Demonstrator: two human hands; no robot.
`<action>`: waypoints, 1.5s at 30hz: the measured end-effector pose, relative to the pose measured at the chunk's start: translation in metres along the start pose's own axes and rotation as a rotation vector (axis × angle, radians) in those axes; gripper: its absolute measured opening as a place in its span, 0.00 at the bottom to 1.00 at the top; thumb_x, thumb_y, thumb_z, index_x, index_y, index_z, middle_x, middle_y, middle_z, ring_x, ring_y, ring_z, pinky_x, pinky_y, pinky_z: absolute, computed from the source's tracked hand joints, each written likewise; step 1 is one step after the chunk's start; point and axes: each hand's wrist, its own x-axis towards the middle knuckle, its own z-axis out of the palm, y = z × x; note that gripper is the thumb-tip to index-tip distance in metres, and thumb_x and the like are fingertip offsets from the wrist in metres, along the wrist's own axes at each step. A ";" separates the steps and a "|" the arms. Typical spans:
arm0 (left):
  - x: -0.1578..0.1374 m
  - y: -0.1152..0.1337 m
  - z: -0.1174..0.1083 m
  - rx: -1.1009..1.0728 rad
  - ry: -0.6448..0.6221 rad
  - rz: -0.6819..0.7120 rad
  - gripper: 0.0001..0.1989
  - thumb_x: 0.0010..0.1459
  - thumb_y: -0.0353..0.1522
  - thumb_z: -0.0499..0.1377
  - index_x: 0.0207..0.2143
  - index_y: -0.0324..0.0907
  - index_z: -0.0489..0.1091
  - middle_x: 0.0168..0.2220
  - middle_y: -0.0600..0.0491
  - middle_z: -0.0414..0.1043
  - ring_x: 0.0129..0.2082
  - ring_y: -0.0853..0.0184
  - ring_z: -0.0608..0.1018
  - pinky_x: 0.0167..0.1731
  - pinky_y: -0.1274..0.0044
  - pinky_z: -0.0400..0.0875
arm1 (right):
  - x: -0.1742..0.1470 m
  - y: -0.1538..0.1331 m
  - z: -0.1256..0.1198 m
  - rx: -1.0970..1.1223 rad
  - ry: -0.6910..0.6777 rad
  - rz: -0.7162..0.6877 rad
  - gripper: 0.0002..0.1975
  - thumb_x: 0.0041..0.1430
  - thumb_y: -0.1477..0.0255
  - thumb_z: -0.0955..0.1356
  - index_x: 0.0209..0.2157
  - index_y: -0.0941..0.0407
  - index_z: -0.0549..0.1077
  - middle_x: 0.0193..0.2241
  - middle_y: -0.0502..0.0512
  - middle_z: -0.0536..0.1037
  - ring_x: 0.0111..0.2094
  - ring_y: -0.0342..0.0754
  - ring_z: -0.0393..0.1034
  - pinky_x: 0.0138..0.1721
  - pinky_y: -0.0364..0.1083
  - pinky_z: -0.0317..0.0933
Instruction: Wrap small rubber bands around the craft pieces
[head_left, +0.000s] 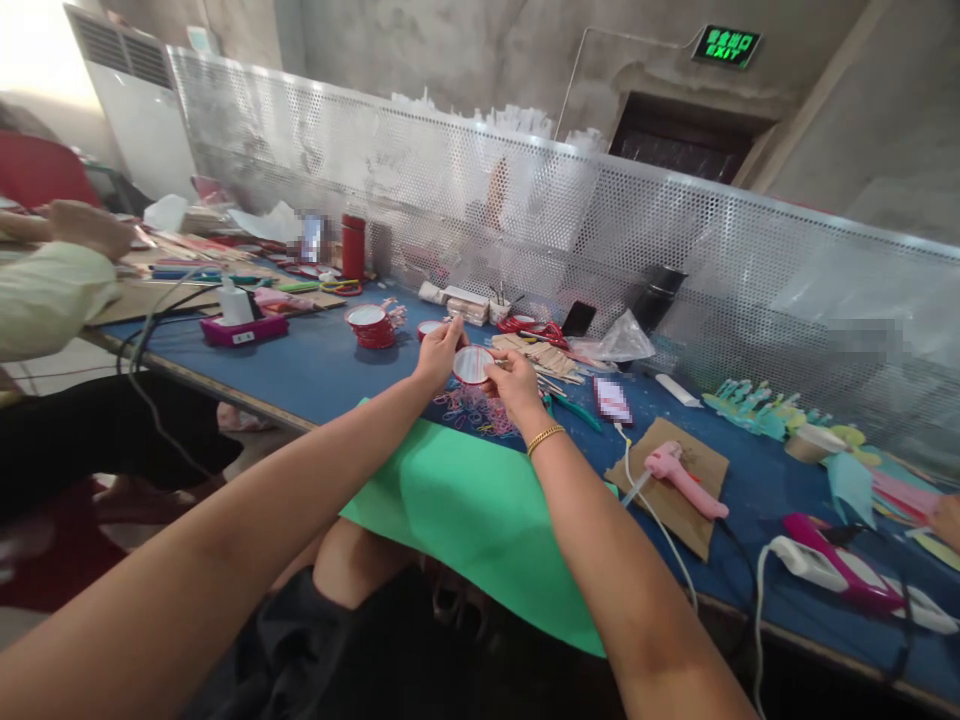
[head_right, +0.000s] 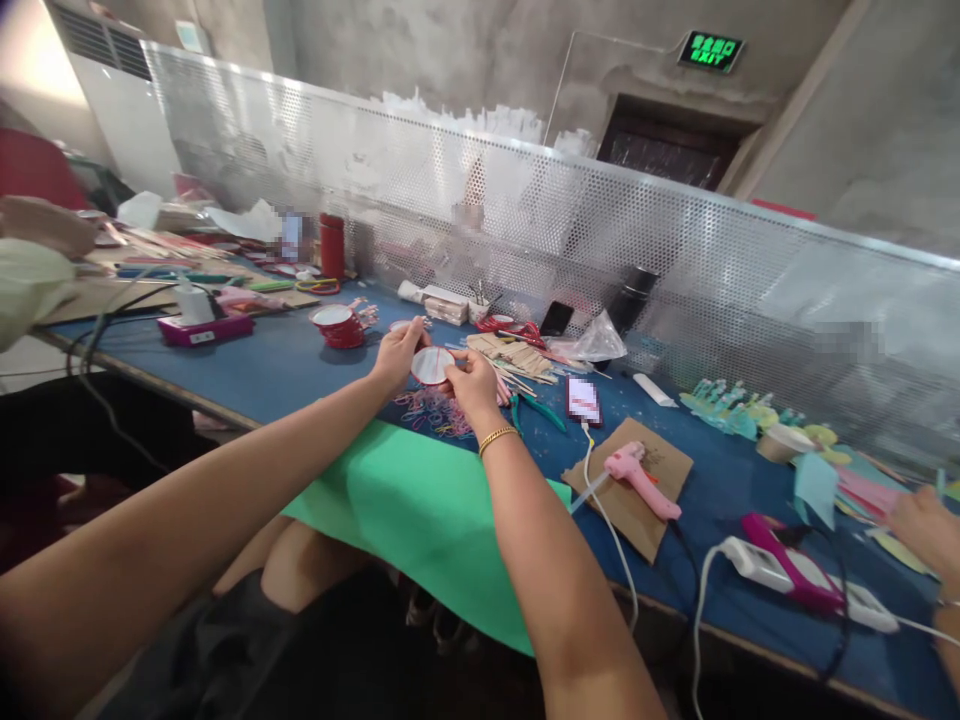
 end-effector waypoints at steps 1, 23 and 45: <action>0.000 0.000 0.000 -0.002 0.003 0.004 0.27 0.61 0.49 0.58 0.16 0.40 0.65 0.17 0.55 0.60 0.20 0.72 0.61 0.23 0.77 0.54 | 0.000 0.000 0.000 0.001 -0.003 -0.001 0.12 0.49 0.72 0.67 0.39 0.54 0.73 0.17 0.43 0.72 0.18 0.44 0.68 0.22 0.41 0.64; 0.001 0.000 -0.005 -0.007 -0.113 0.019 0.26 0.57 0.51 0.60 0.18 0.40 0.67 0.18 0.55 0.62 0.20 0.72 0.61 0.22 0.78 0.54 | 0.003 0.001 -0.002 0.030 -0.027 -0.020 0.12 0.48 0.72 0.68 0.37 0.54 0.74 0.19 0.43 0.74 0.17 0.43 0.68 0.19 0.40 0.62; 0.002 0.000 -0.003 0.046 -0.124 0.030 0.28 0.55 0.56 0.58 0.21 0.39 0.68 0.20 0.55 0.66 0.22 0.72 0.66 0.24 0.79 0.61 | 0.006 0.000 -0.003 0.062 0.003 0.008 0.12 0.49 0.76 0.68 0.38 0.55 0.74 0.17 0.42 0.72 0.16 0.41 0.67 0.18 0.38 0.61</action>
